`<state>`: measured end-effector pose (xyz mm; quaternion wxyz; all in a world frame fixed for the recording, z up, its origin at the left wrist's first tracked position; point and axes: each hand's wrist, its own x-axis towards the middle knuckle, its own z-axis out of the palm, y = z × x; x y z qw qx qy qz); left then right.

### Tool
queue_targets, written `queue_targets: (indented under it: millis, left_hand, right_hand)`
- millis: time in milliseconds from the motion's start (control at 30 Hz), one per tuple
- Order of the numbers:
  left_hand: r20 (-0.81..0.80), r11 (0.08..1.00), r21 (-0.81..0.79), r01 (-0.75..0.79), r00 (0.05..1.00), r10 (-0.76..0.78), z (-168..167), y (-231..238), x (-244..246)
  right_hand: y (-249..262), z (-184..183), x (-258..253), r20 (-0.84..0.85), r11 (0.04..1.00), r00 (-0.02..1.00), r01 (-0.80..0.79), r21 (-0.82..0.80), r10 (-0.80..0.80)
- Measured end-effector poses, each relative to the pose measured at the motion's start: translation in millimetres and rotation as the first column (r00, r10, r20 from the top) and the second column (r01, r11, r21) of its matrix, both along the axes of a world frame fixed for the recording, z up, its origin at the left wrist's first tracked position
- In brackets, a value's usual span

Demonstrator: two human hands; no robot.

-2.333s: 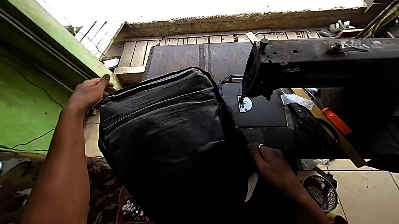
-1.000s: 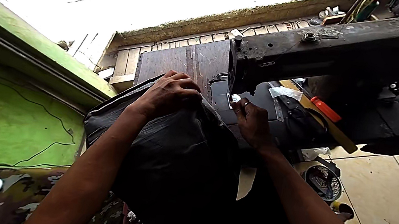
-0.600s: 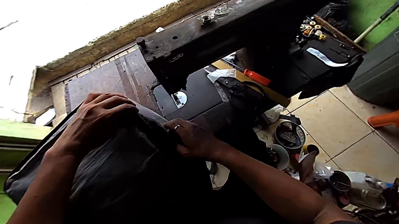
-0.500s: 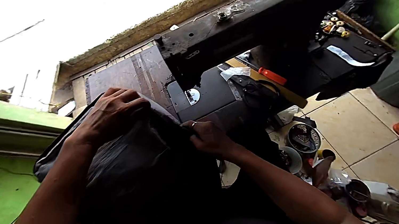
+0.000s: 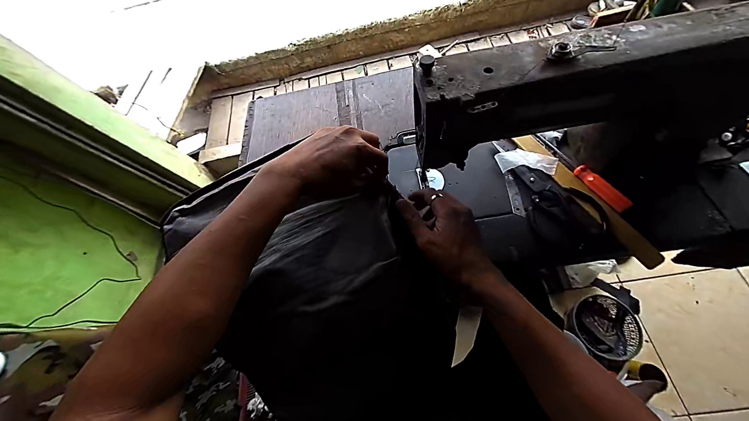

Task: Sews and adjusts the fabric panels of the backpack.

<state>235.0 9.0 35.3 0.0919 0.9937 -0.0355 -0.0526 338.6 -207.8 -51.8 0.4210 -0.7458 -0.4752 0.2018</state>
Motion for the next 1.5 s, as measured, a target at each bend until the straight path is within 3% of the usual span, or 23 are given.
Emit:
queue_targets:
  millis: [100,267,333,433,500,567,733,1067,1300,1500]
  left_hand:
    - [0.008,0.999,-0.047,0.022,1.0,-0.022,4.3,4.5,4.8]
    - [-0.031,0.998,-0.055,0.011,0.999,-0.013,11.7,19.4,4.7]
    - [-0.113,0.994,-0.094,-0.063,0.992,0.052,14.1,27.2,6.5]
    - [-0.357,0.963,-0.144,-0.227,0.92,0.163,12.3,30.2,16.2]
    - [-0.392,0.957,-0.154,-0.246,0.904,0.17,2.2,27.2,24.1]
    - [-0.37,0.968,-0.107,-0.227,0.913,0.173,-11.1,20.5,34.0]
    - [-0.352,0.967,0.007,-0.256,0.904,0.242,-49.0,9.6,64.6]
    - [-0.375,0.96,-0.134,-0.247,0.909,0.182,-68.0,17.2,95.6]
    - [-0.356,0.951,-0.241,-0.194,0.929,0.1,-71.8,29.8,105.4]
    - [-0.356,0.946,-0.24,-0.215,0.927,0.12,-70.7,30.0,108.5]
  right_hand:
    - [28.8,8.8,-11.4,0.118,0.995,0.988,0.094,0.041,-0.098]
    - [33.5,19.2,-21.3,0.195,0.996,0.977,0.083,0.019,-0.085]
    - [29.1,16.2,-17.7,0.121,0.998,0.991,0.064,-0.003,-0.064]
    - [22.0,9.7,-9.1,-0.193,0.992,0.979,0.046,-0.118,-0.068]
    - [20.8,0.0,-2.3,-0.329,0.984,0.938,0.059,-0.171,-0.113]
    - [21.4,-13.7,4.9,-0.354,0.974,0.921,0.089,-0.21,-0.161]
    - [21.2,-27.2,21.4,-0.061,0.949,0.979,0.17,-0.264,-0.193]
    - [15.5,-45.8,31.4,0.284,0.984,0.951,0.156,-0.088,-0.125]
    - [18.3,-55.1,33.7,0.355,0.982,0.919,0.186,-0.001,-0.174]
    - [19.8,-53.7,34.8,0.337,0.98,0.922,0.198,0.01,-0.19]
